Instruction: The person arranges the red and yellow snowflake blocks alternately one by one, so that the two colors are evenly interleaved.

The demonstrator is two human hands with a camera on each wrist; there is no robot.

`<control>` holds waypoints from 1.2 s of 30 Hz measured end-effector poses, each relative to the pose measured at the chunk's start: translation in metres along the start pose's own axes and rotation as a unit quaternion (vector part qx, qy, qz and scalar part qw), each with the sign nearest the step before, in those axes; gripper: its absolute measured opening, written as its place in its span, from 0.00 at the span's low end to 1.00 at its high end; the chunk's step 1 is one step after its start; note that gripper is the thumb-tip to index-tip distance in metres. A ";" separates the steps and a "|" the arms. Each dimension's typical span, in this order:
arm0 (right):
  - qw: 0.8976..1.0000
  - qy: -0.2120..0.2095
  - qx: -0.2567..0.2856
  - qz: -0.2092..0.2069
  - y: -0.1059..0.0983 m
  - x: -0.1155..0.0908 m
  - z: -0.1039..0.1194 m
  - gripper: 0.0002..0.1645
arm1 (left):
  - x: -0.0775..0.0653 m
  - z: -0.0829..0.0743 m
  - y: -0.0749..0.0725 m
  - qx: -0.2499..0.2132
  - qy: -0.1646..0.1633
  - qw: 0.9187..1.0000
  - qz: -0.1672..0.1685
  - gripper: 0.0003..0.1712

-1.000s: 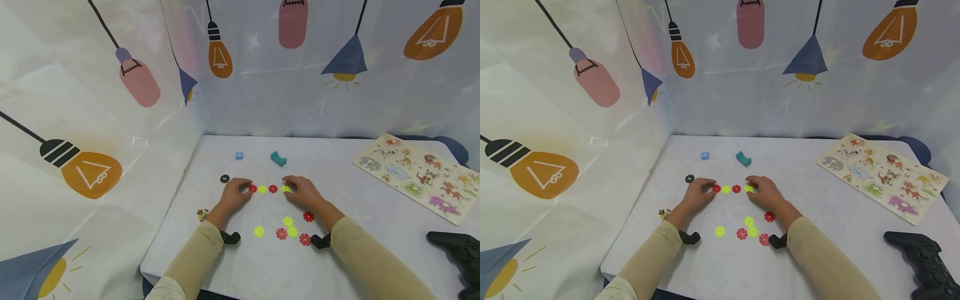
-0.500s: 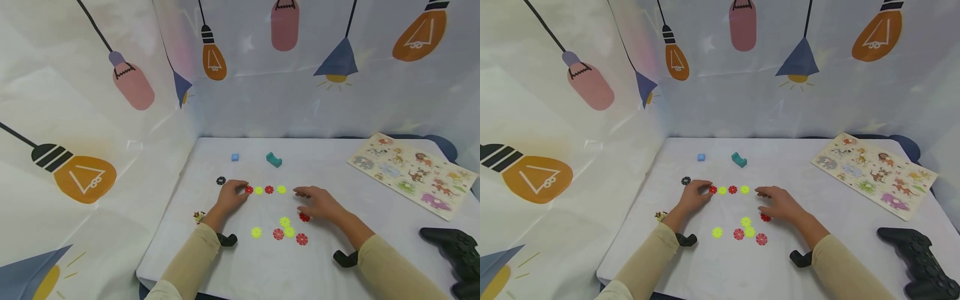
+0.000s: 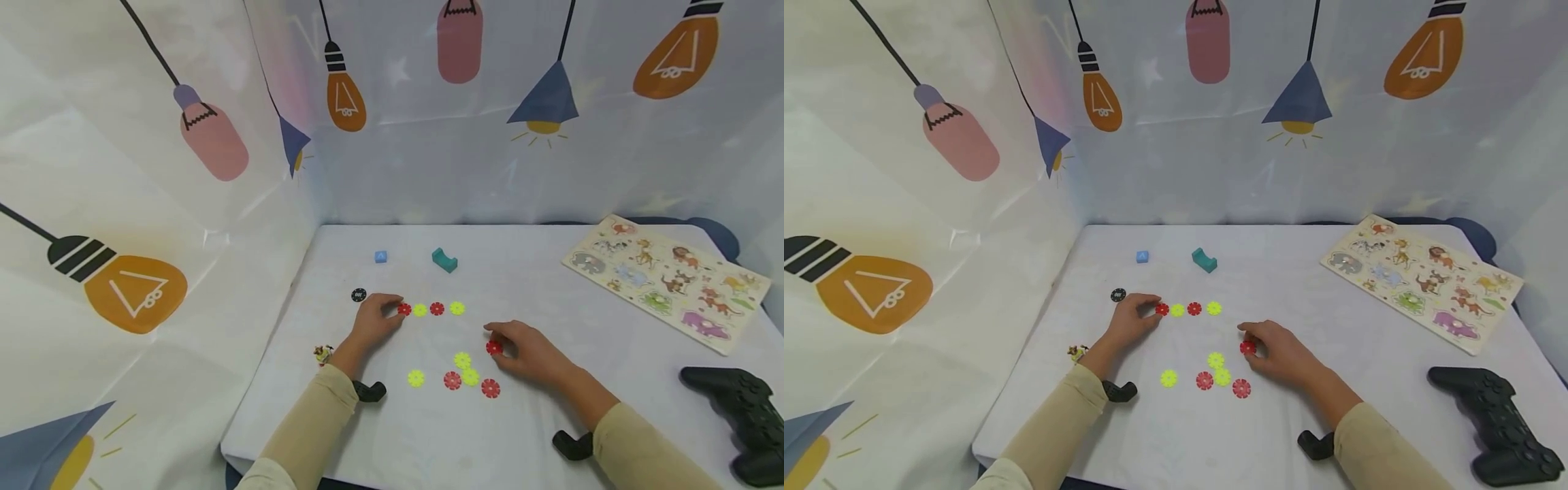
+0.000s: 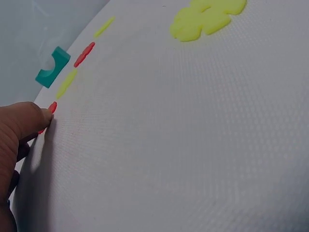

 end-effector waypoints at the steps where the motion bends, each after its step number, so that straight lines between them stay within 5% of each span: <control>1: 1.000 0.011 0.003 0.001 0.001 0.003 -0.002 0.34 | 0.000 0.000 0.000 0.000 0.000 1.000 0.000 0.22; 8: 0.995 0.102 0.005 -0.021 0.000 0.052 -0.021 0.39 | 0.001 -0.002 -0.003 0.000 0.002 1.000 -0.005 0.22; 15: 0.993 0.118 -0.011 -0.001 0.010 0.078 -0.028 0.37 | 0.002 -0.002 -0.001 0.001 -0.002 1.000 -0.004 0.22; 27: 0.992 0.125 -0.024 -0.002 0.012 0.074 -0.026 0.38 | 0.001 -0.003 0.001 0.008 -0.014 1.000 0.008 0.23; 36: 0.997 0.056 0.037 0.031 0.016 0.039 0.031 0.39 | 0.001 0.000 0.000 0.015 -0.009 1.000 0.011 0.23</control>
Point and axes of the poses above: each hand's wrist, its own x-axis towards the middle knuckle, its own y-axis out of the palm, z = x × y, the point moved 7 cm from there along x, towards the middle knuckle, and after that the axes turned 7 degrees about -z, right-handed, at the moved point
